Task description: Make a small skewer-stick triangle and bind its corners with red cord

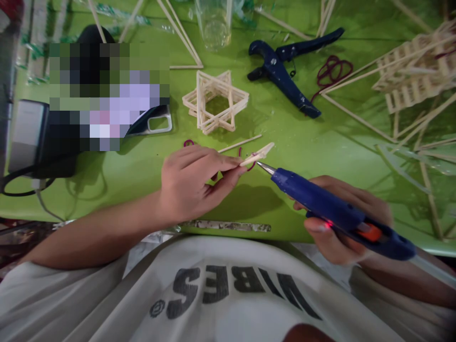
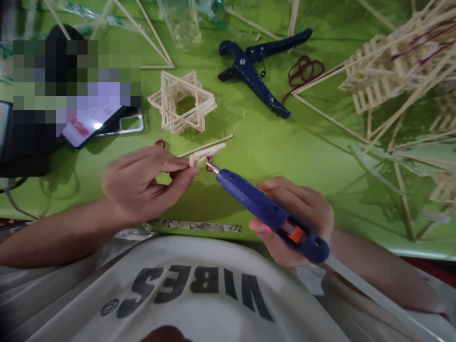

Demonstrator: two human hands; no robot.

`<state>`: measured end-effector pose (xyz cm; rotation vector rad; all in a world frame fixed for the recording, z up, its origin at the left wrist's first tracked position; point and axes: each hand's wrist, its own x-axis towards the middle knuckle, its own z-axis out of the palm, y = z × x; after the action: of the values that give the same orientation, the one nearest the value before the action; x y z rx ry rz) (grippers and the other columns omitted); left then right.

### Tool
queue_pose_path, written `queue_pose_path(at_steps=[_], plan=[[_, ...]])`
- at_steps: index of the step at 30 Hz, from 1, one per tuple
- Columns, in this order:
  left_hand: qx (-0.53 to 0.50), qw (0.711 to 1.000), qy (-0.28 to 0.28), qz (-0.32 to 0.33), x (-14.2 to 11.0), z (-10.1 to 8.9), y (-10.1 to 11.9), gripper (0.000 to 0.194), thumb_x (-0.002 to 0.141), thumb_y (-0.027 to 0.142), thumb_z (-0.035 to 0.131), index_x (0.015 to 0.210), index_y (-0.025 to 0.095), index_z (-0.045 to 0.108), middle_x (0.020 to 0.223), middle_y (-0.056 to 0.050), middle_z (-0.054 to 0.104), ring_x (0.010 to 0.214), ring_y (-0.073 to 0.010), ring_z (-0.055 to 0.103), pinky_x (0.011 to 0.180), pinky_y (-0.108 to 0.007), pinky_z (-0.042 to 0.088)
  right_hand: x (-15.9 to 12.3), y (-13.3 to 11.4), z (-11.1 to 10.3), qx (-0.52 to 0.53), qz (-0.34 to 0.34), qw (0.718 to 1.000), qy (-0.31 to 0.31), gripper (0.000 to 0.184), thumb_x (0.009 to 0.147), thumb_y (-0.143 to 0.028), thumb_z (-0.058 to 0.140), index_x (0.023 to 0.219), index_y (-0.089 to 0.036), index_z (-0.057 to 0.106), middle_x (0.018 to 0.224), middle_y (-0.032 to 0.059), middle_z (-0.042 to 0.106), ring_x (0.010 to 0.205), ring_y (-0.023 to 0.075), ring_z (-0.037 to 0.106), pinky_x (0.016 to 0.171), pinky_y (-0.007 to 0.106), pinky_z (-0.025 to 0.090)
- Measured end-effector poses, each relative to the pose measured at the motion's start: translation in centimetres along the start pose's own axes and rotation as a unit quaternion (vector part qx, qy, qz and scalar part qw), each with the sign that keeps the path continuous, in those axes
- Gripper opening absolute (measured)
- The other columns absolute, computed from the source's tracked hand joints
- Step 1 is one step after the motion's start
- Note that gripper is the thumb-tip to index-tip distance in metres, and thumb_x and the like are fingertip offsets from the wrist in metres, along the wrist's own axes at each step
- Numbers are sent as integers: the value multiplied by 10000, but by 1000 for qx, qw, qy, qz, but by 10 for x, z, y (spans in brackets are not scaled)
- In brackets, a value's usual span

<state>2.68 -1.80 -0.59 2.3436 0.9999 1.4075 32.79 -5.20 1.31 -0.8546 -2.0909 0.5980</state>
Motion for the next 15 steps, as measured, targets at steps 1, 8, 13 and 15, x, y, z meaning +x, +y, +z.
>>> queue_pose_path(at_steps=[1, 8, 13, 15], plan=[[-1, 1000, -5, -5, 0, 0, 0, 179, 947, 74, 890, 928, 196, 760, 838, -4, 872, 695, -136, 829, 654, -215, 642, 0, 0, 0, -7, -2, 1000, -2, 163, 1087, -368, 759, 1053, -211, 737, 851, 82, 759, 711, 222, 772, 555, 315, 628], [-19, 999, 4, -27, -1, 0, 3, 161, 957, 111, 890, 951, 215, 767, 835, 4, 864, 636, -114, 782, 618, -207, 635, -1, 1, -4, -30, 2, 999, -40, 140, 1021, -315, 798, 1050, -218, 700, 855, 62, 753, 712, 206, 758, 538, 297, 616], [-7, 999, -11, -35, 0, -2, 6, 169, 962, 103, 886, 898, 218, 780, 841, 6, 868, 668, -109, 789, 643, -199, 638, 1, 1, -5, -36, -13, 999, -39, 109, 1030, -260, 764, 1034, -195, 676, 838, 66, 726, 679, 185, 728, 517, 277, 579], [-4, 999, -13, -32, 0, -3, 6, 169, 967, 105, 882, 897, 224, 786, 837, 12, 866, 668, -109, 788, 637, -198, 639, 1, 1, -6, -42, -19, 998, -47, 117, 1036, -266, 759, 1031, -193, 668, 832, 66, 718, 679, 187, 727, 522, 279, 583]])
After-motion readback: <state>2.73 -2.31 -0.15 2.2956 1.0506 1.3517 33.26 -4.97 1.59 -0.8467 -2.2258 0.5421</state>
